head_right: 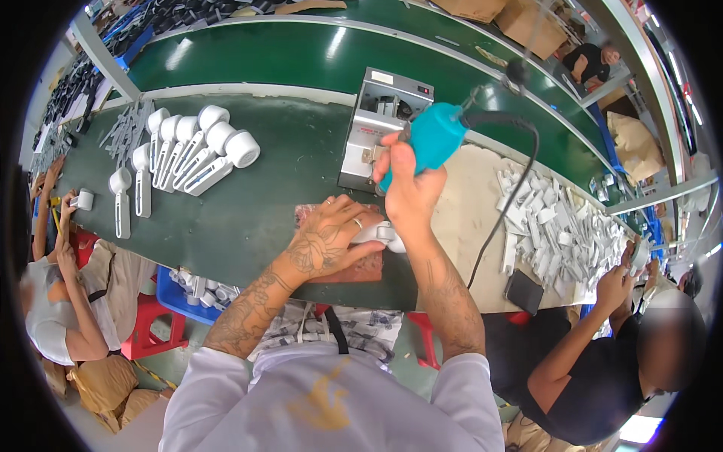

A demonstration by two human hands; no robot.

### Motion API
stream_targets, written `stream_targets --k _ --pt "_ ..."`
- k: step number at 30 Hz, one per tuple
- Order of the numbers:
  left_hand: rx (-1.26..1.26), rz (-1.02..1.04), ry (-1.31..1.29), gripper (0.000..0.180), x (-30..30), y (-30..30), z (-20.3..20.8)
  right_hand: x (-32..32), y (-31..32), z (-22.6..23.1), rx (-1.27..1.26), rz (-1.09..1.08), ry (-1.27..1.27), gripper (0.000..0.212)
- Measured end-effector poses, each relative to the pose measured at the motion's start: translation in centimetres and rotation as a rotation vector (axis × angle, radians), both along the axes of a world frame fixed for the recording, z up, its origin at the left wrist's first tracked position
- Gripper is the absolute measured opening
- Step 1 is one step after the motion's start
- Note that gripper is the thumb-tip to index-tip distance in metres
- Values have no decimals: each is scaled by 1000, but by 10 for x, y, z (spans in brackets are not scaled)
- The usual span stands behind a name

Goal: Assemble plastic components of handheld fans using an electric screwdriver on an assembly line.

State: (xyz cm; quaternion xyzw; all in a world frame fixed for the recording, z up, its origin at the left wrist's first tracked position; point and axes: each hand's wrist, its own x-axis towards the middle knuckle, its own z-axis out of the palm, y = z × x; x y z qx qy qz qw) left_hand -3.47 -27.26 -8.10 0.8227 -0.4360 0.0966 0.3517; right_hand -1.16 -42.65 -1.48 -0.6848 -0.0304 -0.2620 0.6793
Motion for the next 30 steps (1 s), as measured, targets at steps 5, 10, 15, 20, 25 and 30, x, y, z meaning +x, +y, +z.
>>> stream_targets --k 5,10,15,20,25,30 --pt "-27 27 -57 43 0 -3 3 -36 -21 -5 149 30 -40 51" --pt "-42 -3 -12 41 2 -3 4 -44 -24 -6 133 95 -50 57" --pt "-42 0 -19 41 1 -3 3 -44 -21 -11 94 53 -32 62" --pt "-30 -2 -12 41 1 -3 4 -45 -19 -20 56 21 -6 66" --pt "117 19 13 41 -3 -4 7 -44 -21 -29 84 84 -53 57" --pt "119 16 28 41 -3 -4 7 -42 -21 -30 89 71 -57 54"
